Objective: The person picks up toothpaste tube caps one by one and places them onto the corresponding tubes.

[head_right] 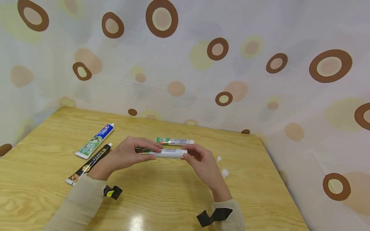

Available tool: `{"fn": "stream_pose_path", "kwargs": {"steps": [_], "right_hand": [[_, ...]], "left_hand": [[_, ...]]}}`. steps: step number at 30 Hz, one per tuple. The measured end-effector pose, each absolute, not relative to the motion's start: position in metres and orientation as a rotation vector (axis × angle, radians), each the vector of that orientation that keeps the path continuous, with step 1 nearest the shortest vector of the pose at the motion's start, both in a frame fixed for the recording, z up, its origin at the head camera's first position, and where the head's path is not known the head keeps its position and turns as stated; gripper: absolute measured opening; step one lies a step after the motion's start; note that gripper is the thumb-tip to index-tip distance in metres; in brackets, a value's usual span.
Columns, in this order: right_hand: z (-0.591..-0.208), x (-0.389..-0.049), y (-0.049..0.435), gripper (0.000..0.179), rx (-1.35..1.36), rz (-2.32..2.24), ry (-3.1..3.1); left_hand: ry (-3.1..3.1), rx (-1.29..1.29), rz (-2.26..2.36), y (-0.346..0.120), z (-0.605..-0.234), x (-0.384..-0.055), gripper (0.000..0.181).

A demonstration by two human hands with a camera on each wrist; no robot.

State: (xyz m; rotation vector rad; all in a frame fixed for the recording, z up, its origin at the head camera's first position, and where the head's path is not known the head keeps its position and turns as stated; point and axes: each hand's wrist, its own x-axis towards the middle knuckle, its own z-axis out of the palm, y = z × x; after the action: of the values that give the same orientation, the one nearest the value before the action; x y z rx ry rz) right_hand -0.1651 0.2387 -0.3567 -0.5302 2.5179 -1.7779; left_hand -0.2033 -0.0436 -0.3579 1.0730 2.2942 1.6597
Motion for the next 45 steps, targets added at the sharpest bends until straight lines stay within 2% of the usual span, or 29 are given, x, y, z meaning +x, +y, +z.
{"fn": "stream_pose_path", "kwargs": {"steps": [9,21,45], "right_hand": [[-0.359,-0.167,0.236,0.025,-0.38,-1.846,2.55],[-0.359,-0.171,0.231,0.022,-0.112,-1.852,2.571],[-0.374,-0.182,0.242,0.026,-0.076,-1.897,2.491]], "left_hand": [[2.367,1.044,1.616,-0.041,-0.361,-0.204,0.028],[2.517,1.206,1.482,-0.033,-0.366,-0.206,0.029],[2.454,1.09,1.456,-0.025,-0.381,-0.218,0.03]]}}
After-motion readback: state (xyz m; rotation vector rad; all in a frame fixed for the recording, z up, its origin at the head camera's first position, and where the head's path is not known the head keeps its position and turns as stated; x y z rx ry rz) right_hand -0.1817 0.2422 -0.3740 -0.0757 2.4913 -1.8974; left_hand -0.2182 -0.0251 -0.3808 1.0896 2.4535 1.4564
